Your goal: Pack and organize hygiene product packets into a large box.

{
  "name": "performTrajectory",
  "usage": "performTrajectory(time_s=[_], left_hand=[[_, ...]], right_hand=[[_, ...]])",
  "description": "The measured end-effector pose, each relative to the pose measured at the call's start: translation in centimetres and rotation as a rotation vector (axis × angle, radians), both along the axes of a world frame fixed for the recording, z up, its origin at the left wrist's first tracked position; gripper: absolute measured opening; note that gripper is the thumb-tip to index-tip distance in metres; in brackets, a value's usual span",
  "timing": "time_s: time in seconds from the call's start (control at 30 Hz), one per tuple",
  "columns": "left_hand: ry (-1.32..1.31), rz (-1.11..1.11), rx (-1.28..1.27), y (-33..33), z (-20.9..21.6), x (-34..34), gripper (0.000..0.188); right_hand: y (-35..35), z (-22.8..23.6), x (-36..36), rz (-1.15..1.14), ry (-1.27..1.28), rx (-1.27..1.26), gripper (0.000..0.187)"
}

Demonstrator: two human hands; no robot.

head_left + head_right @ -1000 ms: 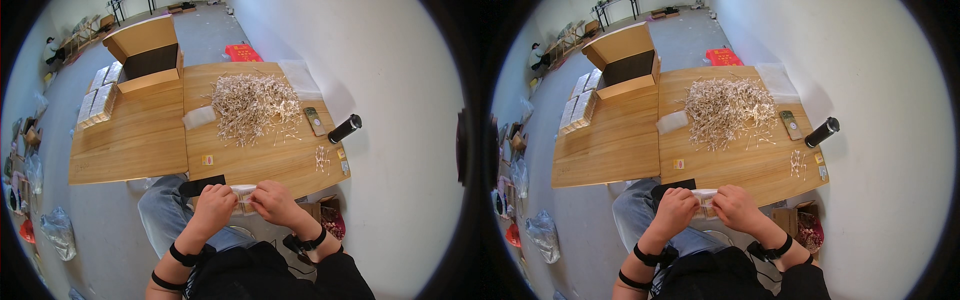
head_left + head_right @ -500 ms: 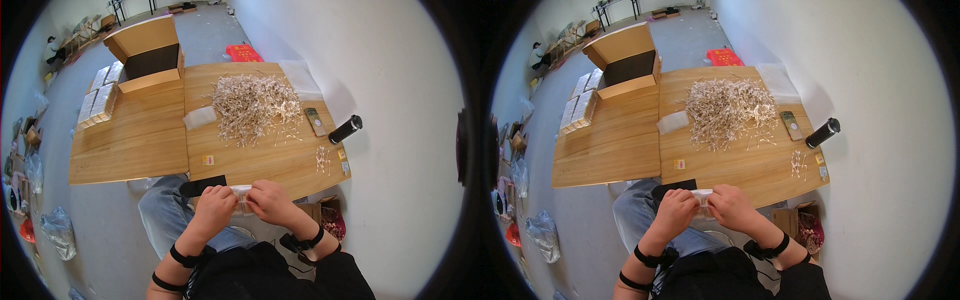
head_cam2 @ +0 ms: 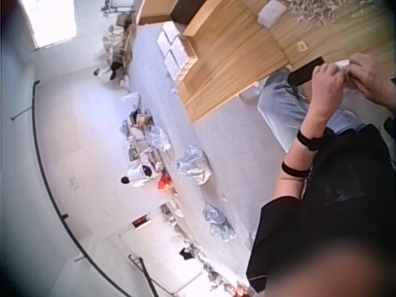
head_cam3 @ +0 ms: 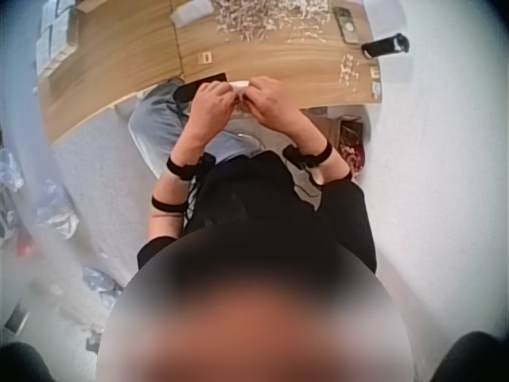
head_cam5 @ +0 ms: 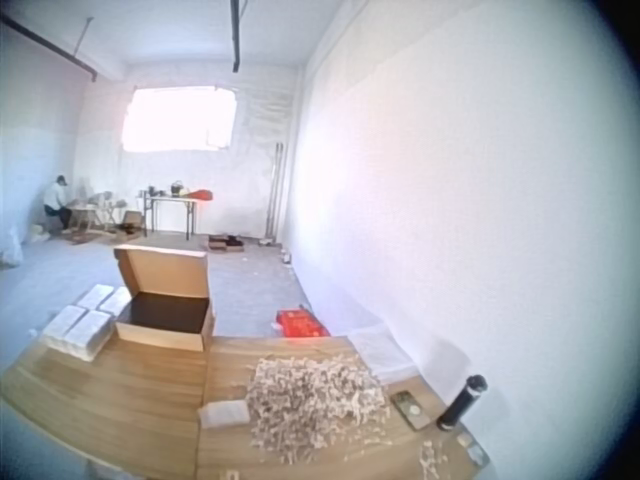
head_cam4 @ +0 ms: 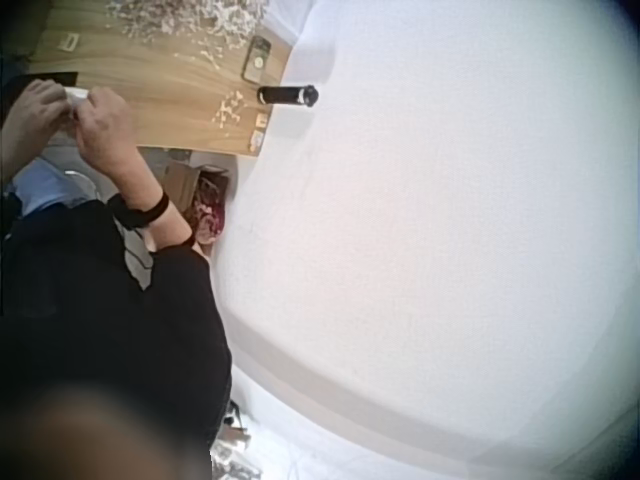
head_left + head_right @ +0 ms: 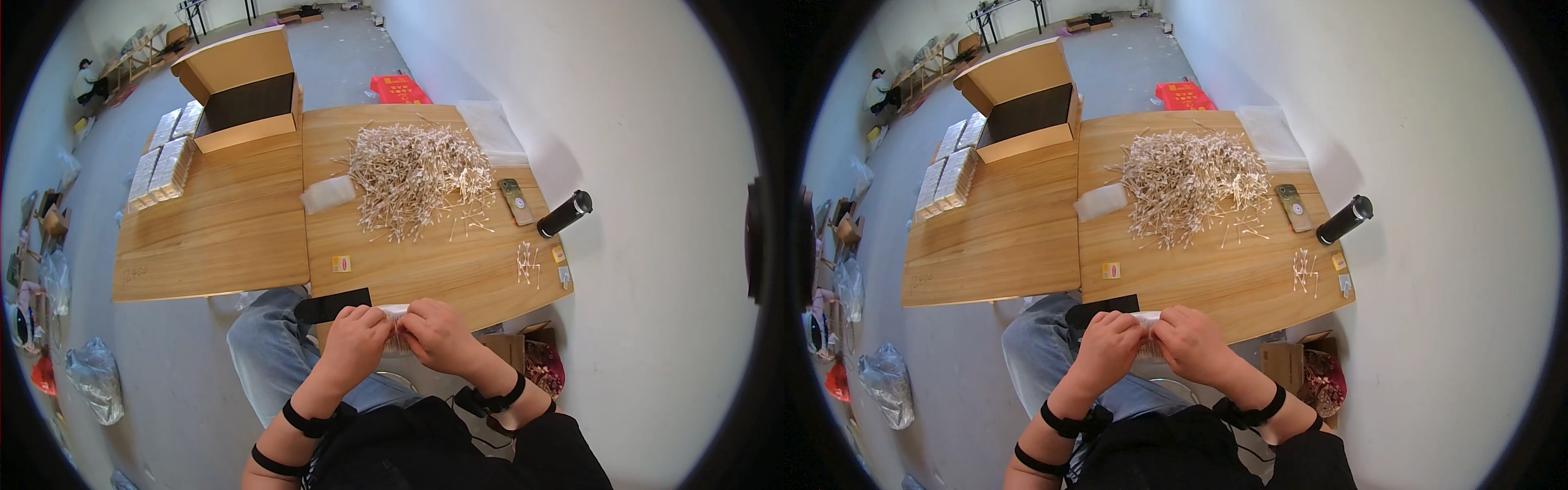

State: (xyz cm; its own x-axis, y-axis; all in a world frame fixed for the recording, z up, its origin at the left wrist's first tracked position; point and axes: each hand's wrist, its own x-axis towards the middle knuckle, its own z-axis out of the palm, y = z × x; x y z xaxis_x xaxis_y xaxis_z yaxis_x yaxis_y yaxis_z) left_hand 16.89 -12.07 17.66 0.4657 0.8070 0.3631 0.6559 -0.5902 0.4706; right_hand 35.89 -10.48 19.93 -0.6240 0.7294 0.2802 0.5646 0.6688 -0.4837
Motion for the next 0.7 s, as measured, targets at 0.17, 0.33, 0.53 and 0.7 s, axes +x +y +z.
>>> performTrajectory(time_s=[0.17,0.33,0.53,0.7], left_hand=[[-0.023,-0.016,0.027,0.0,-0.2,0.2,0.005],[-0.039,-0.019,0.060,-0.2,-0.3,0.3,0.003],[-0.018,-0.016,0.061,-0.2,0.2,0.2,0.004],[-0.007,-0.004,0.079,-0.4,0.6,-0.2,0.005]], right_hand=[[-0.2,-0.2,0.1,-0.017,0.023,0.003,0.011],[-0.4,-0.3,0.3,-0.008,0.022,-0.024,0.011],[-0.4,0.0,0.8,0.001,-0.004,-0.001,0.011],[-0.6,0.6,1.3,0.015,-0.028,0.031,0.012]])
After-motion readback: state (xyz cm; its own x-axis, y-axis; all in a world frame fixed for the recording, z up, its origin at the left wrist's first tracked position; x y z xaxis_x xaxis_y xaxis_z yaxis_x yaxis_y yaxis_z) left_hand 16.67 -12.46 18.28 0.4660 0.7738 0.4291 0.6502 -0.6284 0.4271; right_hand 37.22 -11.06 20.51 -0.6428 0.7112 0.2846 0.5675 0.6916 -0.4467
